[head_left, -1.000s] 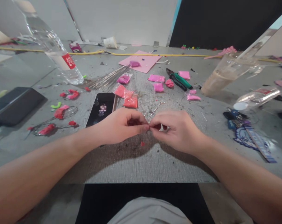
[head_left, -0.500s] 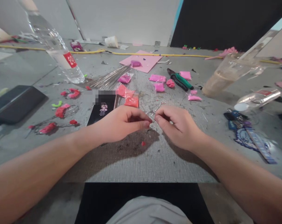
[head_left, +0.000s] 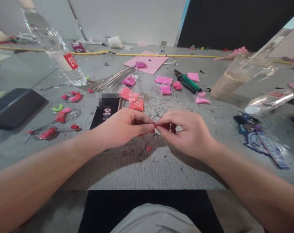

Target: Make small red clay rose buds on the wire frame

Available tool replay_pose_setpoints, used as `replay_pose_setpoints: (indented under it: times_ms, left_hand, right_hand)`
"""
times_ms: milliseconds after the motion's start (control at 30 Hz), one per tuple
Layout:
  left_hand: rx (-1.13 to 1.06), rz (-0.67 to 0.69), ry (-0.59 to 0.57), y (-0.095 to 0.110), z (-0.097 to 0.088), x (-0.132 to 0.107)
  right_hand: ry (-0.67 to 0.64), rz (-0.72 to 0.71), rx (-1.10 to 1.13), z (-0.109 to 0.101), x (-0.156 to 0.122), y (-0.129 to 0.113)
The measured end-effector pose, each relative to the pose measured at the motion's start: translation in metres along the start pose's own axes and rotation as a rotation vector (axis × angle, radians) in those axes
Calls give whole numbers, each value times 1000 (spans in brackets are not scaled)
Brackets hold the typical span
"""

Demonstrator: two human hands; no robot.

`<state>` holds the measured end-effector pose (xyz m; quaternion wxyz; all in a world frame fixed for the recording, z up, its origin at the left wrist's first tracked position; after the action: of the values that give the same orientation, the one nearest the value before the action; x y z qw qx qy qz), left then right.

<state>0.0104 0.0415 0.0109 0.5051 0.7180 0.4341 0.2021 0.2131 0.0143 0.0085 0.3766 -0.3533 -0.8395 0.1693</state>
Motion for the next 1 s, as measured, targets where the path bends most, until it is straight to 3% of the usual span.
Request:
replay_pose_setpoints:
  times_ms: [333, 433, 633, 1000]
  left_hand:
    - [-23, 18, -80, 2, 2, -2]
    - [55, 60, -37, 4, 2, -2]
    - [566, 287, 140, -4, -4, 4]
    - [587, 256, 170, -17, -12, 10]
  right_hand:
    - [-37, 0, -3, 0, -2, -1]
    - [1, 85, -26, -2, -1, -1]
    - [-31, 129, -56, 0, 1, 4]
    - [-85, 362, 268, 5, -3, 10]
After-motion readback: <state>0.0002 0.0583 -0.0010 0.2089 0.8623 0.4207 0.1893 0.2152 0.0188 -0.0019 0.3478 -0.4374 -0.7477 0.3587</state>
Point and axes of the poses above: each hand's wrist, its own x-axis towards the middle knuckle, its own z-axis out of the palm, y = z × x, the point moved 2 cm from there along x, towards the middle knuckle, and after that the axes turned 3 degrees about -x, right-handed, at the moved point
